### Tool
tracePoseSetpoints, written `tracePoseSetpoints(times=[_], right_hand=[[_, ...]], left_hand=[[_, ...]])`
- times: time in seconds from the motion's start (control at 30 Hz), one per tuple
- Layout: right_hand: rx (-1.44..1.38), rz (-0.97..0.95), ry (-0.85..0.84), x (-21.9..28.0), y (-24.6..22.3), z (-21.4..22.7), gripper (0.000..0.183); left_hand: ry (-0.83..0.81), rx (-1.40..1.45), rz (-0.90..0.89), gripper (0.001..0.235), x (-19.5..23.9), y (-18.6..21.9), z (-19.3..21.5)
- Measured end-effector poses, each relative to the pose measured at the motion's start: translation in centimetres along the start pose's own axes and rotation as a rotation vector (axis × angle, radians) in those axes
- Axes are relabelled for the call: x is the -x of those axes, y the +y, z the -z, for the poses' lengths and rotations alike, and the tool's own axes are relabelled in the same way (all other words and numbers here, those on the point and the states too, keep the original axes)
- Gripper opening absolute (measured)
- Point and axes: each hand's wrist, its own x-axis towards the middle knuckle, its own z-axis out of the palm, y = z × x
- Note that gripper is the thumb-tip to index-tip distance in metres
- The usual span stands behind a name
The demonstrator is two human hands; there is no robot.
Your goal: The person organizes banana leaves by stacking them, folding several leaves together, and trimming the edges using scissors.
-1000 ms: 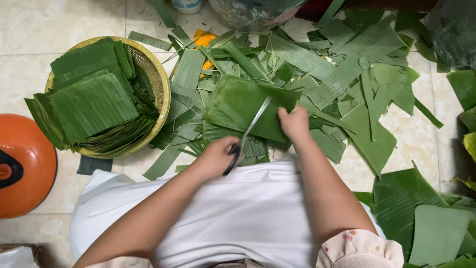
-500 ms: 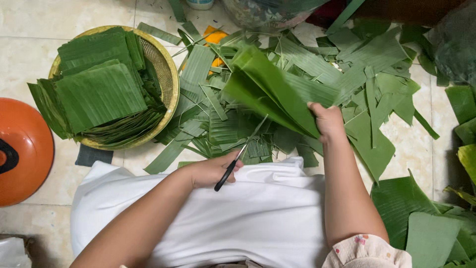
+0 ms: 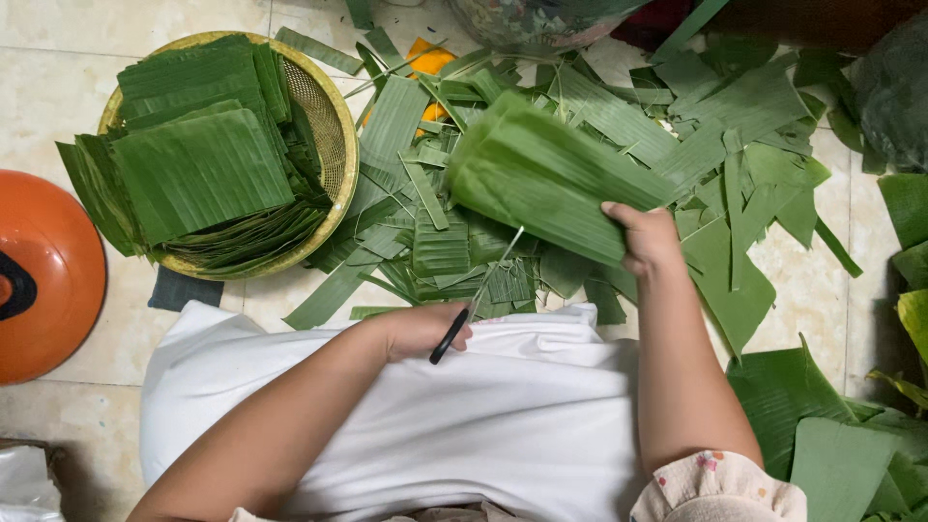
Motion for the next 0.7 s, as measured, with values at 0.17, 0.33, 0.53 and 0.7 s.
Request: tracePoseSetpoints(times=[0.17,0.33,0.53,0.7], right_hand=[[-0.103,-0.019,-0.059,0.5,-1.9,2.5,0.032],[-0.082,-0.013,-0.113,0.1,-0.8,4.7,0.034],[-0.058,0.028,-0.153,0.7,-1.8,4.6,0.040],[-0.066,0.050,-0.134,0.9,-2.6,4.6,0.038]], left_hand=[[0.012,-0.061,-0.119,0.076,4.5,8.0,-0.4],[0.119,-0.142,-0.154,0.087,5.4,9.3,1.0],[0.255,-0.110,-0.155,0.085,4.7,7.9,2.4],[0.286,-0.081,-0.185,0.073,3.8,6.5,2.5]])
